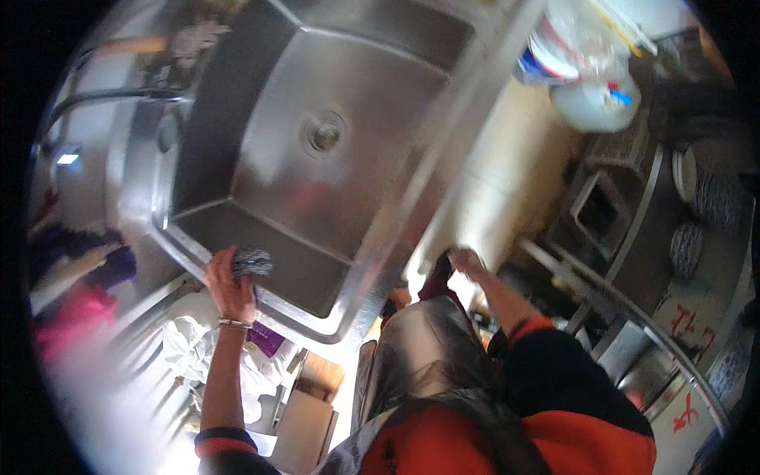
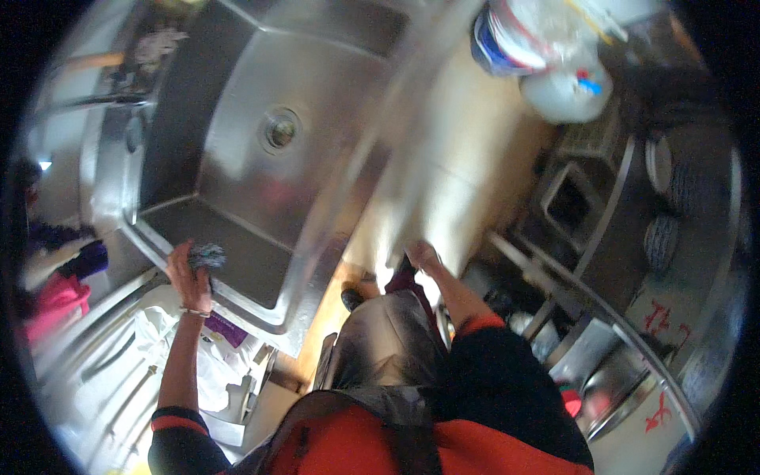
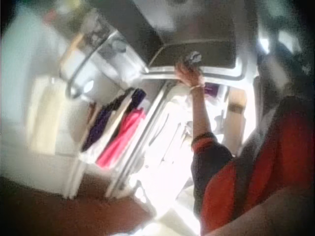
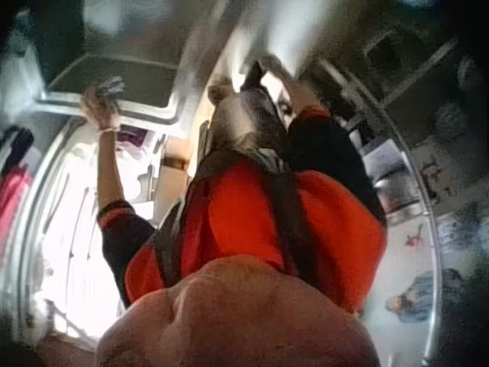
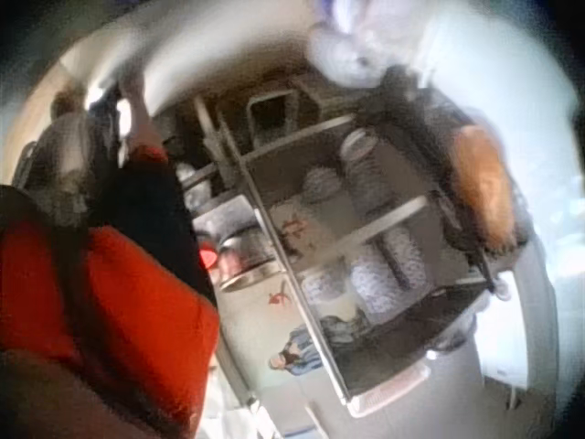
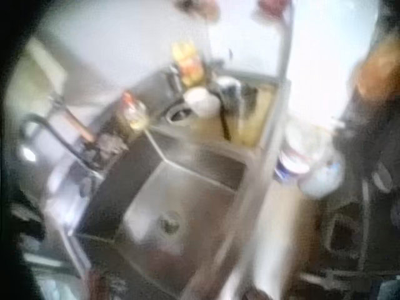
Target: The person scrubs the inside and outside of several white plastic containers with a metal scouring pad in a blue tub of soapy water. They rinse each container and place it aside, then repeat the process with additional containers.
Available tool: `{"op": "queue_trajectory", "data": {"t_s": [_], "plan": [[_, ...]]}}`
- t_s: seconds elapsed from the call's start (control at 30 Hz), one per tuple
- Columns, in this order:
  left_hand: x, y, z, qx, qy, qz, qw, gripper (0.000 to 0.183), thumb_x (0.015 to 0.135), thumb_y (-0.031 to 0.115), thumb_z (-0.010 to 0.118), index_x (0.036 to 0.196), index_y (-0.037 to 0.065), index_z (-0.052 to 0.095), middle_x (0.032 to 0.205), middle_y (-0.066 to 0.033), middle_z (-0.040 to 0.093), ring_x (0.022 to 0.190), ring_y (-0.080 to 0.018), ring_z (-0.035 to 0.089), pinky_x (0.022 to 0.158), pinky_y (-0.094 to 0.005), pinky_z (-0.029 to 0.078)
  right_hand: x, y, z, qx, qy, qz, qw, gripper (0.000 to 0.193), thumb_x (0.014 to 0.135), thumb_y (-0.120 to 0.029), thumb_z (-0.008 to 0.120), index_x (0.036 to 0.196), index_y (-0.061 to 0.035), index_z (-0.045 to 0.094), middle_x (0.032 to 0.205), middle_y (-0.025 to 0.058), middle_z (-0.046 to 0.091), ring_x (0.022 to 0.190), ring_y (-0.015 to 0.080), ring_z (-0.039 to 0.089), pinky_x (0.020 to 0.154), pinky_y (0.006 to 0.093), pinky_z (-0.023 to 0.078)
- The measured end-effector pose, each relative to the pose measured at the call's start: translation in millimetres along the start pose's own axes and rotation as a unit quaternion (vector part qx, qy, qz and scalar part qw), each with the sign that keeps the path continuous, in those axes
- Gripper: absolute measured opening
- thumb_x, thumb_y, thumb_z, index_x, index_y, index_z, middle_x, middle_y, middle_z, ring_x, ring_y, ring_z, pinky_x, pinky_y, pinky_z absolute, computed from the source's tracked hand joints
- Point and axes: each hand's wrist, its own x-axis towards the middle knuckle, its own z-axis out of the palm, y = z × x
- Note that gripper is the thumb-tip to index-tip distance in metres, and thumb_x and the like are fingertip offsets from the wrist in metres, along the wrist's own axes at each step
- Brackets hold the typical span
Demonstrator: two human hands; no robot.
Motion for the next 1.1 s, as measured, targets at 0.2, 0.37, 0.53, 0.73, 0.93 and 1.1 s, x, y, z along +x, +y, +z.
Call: {"op": "queue_trajectory", "data": {"t_s": [0.2, 0.37, 0.53, 0.73, 0.93, 1.1], "plan": [[6.0, 20.7, -20.5, 0.042, -0.059, -0.070, 0.995, 0.061, 0.072, 0.018, 0.069, 0.131, 0.015, 0.054, 0.126, -0.0112, 0.051, 0.119, -0.0319, 0.047, 0.103, -0.0457, 0.032, -57.5, -133.2, 76.2, -0.260, 0.249, 0.176, 0.916, 0.019, 0.094, -0.017, 0.057, 0.099, -0.0002, 0.064, 0.078, 0.0111, 0.068, 0.068, 0.0173, 0.068, 0.059, 0.0286, 0.055], [3.9, 21.7, -30.7, 0.012, -0.034, -0.053, 0.998, 0.058, 0.074, 0.021, 0.069, 0.130, 0.019, 0.054, 0.122, -0.0093, 0.051, 0.116, -0.0311, 0.048, 0.102, -0.0448, 0.032, -38.3, -308.4, 204.9, -0.445, 0.135, -0.146, 0.873, 0.015, 0.093, -0.006, 0.055, 0.103, 0.0004, 0.063, 0.080, 0.0116, 0.069, 0.070, 0.0174, 0.068, 0.063, 0.0289, 0.055], [6.0, 34.1, -25.6, -0.042, 0.025, -0.070, 0.996, 0.058, 0.074, 0.015, 0.068, 0.130, 0.018, 0.054, 0.117, -0.0114, 0.053, 0.110, -0.0328, 0.052, 0.097, -0.0443, 0.038, 25.9, -386.3, 319.8, -0.535, 0.006, -0.144, 0.833, 0.028, 0.091, -0.016, 0.062, 0.116, -0.0048, 0.061, 0.086, 0.0139, 0.069, 0.075, 0.0228, 0.069, 0.069, 0.0351, 0.055], [45.4, 102.0, -24.5, -0.206, 0.114, -0.042, 0.971, 0.060, 0.068, 0.003, 0.069, 0.126, 0.008, 0.051, 0.106, -0.0164, 0.059, 0.101, -0.0371, 0.058, 0.087, -0.0444, 0.048, 96.8, -378.1, 414.8, -0.552, -0.235, -0.199, 0.775, 0.053, 0.090, -0.027, 0.065, 0.134, -0.0044, 0.047, 0.098, 0.0218, 0.066, 0.089, 0.0320, 0.067, 0.080, 0.0394, 0.053], [40.5, 132.4, -65.8, -0.169, 0.167, -0.213, 0.948, 0.079, 0.063, 0.005, 0.080, 0.134, 0.007, 0.045, 0.121, -0.0196, 0.053, 0.113, -0.0387, 0.052, 0.091, -0.0425, 0.047, 142.1, -373.0, 447.6, -0.573, -0.432, -0.172, 0.675, 0.048, 0.086, -0.025, 0.067, 0.125, -0.0003, 0.055, 0.102, 0.0220, 0.067, 0.093, 0.0357, 0.066, 0.083, 0.0419, 0.052], [-49.6, 153.8, -70.7, -0.102, 0.354, -0.434, 0.822, 0.097, 0.060, 0.009, 0.086, 0.144, 0.009, 0.038, 0.141, -0.0196, 0.038, 0.129, -0.0378, 0.038, 0.106, -0.0443, 0.035, 203.1, -365.2, 521.2, -0.530, -0.429, -0.141, 0.718, 0.041, 0.084, -0.023, 0.069, 0.116, 0.0019, 0.062, 0.100, 0.0209, 0.069, 0.089, 0.0275, 0.069, 0.080, 0.0358, 0.052]]}}
